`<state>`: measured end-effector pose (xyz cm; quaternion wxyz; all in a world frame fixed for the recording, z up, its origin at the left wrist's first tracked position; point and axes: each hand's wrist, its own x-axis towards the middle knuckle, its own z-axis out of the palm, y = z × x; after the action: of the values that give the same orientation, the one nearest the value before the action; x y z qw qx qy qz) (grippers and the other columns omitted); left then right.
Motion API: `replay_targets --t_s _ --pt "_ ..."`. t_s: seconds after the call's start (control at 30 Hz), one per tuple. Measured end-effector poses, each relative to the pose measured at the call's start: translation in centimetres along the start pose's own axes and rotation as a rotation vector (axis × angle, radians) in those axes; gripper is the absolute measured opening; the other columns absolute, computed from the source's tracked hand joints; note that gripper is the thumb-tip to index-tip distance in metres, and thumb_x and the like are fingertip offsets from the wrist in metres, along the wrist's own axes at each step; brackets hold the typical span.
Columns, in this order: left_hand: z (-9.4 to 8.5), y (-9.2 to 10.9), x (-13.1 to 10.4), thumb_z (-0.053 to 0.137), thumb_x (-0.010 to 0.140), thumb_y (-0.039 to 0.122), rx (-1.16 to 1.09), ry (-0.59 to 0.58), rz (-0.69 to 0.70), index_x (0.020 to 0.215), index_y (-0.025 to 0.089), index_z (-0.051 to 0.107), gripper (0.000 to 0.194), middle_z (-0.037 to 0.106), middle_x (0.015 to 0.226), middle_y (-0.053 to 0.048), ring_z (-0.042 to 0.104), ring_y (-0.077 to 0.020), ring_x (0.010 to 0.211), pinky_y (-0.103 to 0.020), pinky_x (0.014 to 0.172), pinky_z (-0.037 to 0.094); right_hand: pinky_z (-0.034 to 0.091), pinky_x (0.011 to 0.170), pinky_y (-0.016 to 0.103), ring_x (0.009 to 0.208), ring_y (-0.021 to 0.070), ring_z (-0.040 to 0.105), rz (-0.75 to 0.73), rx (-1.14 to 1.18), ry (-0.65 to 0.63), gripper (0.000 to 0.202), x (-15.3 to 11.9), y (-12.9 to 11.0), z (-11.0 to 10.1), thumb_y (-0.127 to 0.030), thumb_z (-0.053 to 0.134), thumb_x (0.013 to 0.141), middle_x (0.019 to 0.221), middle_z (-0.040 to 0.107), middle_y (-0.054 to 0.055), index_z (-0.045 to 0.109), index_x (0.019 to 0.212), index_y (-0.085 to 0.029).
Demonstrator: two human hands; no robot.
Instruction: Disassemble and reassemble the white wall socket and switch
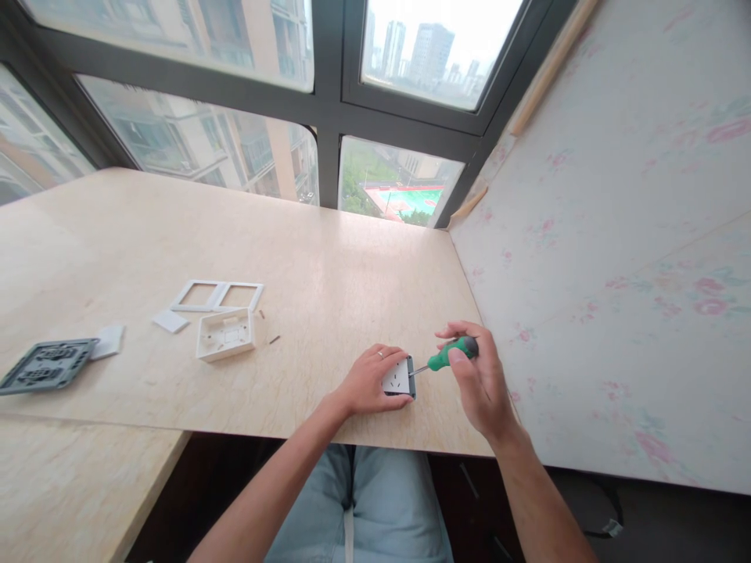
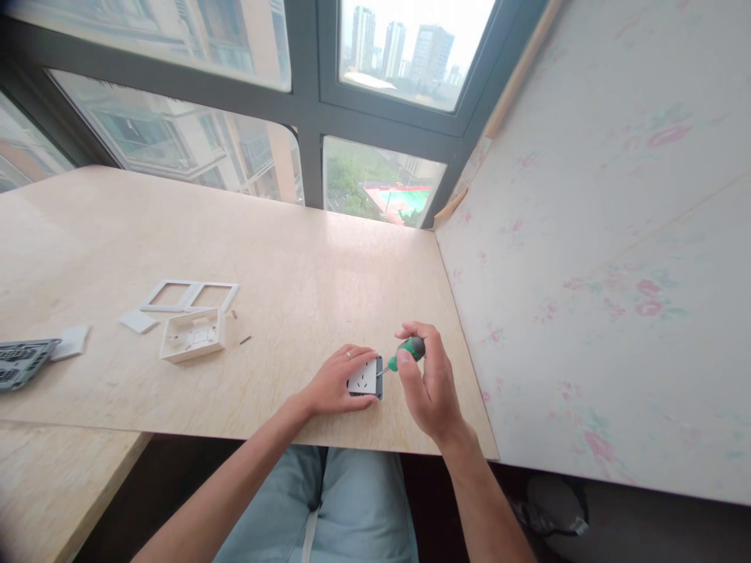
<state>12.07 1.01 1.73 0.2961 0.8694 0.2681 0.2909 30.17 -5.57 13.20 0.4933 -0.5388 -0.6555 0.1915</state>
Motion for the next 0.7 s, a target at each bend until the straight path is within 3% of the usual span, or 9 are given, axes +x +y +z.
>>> replay_targets --t_s 0.1,0.2,0.27,0.37,0.43,0.53,0.63,0.7 --pt "0.06 -0.08 -0.01 0.076 0.076 0.051 0.001 0.0 -0.005 0.137 0.021 0.052 0.072 0.06 0.135 -0.012 0.054 -0.0306 0.121 -0.047 0.108 0.044 0.056 0.097 0.048 0.123 0.0244 0.059 0.06 0.28 -0.069 0.033 -0.12 -0.41 -0.45 -0.03 0.048 0.1 0.135 0.057 0.008 0.05 0.133 -0.03" --pt "0.03 -0.07 0.0 0.076 0.076 0.053 -0.004 -0.005 -0.013 0.138 0.022 0.051 0.073 0.06 0.135 -0.012 0.054 -0.0311 0.122 -0.048 0.107 0.044 0.053 0.105 0.049 0.134 0.0251 0.053 0.065 0.4 -0.119 0.038 0.04 -0.72 -0.68 -0.026 0.055 0.098 0.138 0.057 0.007 0.05 0.136 -0.031" --pt "-0.03 -0.01 0.01 0.075 0.076 0.053 -0.008 -0.009 -0.019 0.138 0.023 0.051 0.073 0.06 0.135 -0.011 0.054 -0.0313 0.122 -0.049 0.107 0.044 0.055 0.103 0.047 0.127 0.0243 0.06 0.077 0.355 -0.122 0.036 0.13 -0.67 -0.66 -0.026 0.06 0.096 0.133 0.062 0.007 0.055 0.131 -0.03" --pt "-0.15 0.12 0.04 0.075 0.076 0.052 -0.013 -0.019 -0.025 0.138 0.025 0.051 0.072 0.06 0.135 -0.011 0.054 -0.0313 0.121 -0.049 0.107 0.044 0.061 0.09 0.042 0.102 0.0226 0.072 0.063 0.147 -0.024 0.034 0.2 -0.29 -0.44 -0.029 0.074 0.088 0.111 0.071 0.004 0.06 0.119 -0.029" --pt "-0.23 0.21 0.07 0.076 0.076 0.051 -0.017 -0.024 -0.029 0.138 0.025 0.051 0.071 0.06 0.135 -0.01 0.054 -0.0312 0.121 -0.049 0.107 0.044 0.062 0.08 0.039 0.084 0.0202 0.072 0.008 -0.031 0.067 0.04 0.28 -0.05 -0.24 -0.031 0.079 0.083 0.096 0.071 0.001 0.058 0.117 -0.029" --pt "-0.31 0.27 0.11 0.077 0.075 0.049 -0.026 -0.023 -0.029 0.138 0.024 0.052 0.072 0.061 0.135 -0.01 0.054 -0.0311 0.121 -0.049 0.107 0.044 0.06 0.07 0.036 0.071 0.0172 0.066 -0.095 -0.229 0.125 0.042 0.45 0.02 0.0 -0.034 0.075 0.087 0.087 0.066 -0.001 0.055 0.124 -0.029" --pt "-0.31 0.25 0.13 0.077 0.075 0.05 -0.029 -0.025 -0.025 0.138 0.024 0.051 0.073 0.061 0.135 -0.011 0.054 -0.031 0.12 -0.049 0.106 0.044 0.06 0.072 0.036 0.076 0.0175 0.066 -0.068 -0.244 0.066 0.032 0.5 -0.25 -0.13 -0.036 0.068 0.092 0.092 0.063 0.001 0.057 0.121 -0.028" --pt "-0.28 0.22 0.12 0.076 0.076 0.051 -0.024 -0.026 -0.027 0.139 0.024 0.051 0.073 0.06 0.135 -0.011 0.054 -0.0313 0.121 -0.049 0.106 0.044 0.06 0.084 0.039 0.095 0.0205 0.068 0.015 -0.14 -0.021 0.031 0.46 -0.54 -0.59 -0.035 0.063 0.095 0.109 0.064 0.005 0.055 0.125 -0.029"
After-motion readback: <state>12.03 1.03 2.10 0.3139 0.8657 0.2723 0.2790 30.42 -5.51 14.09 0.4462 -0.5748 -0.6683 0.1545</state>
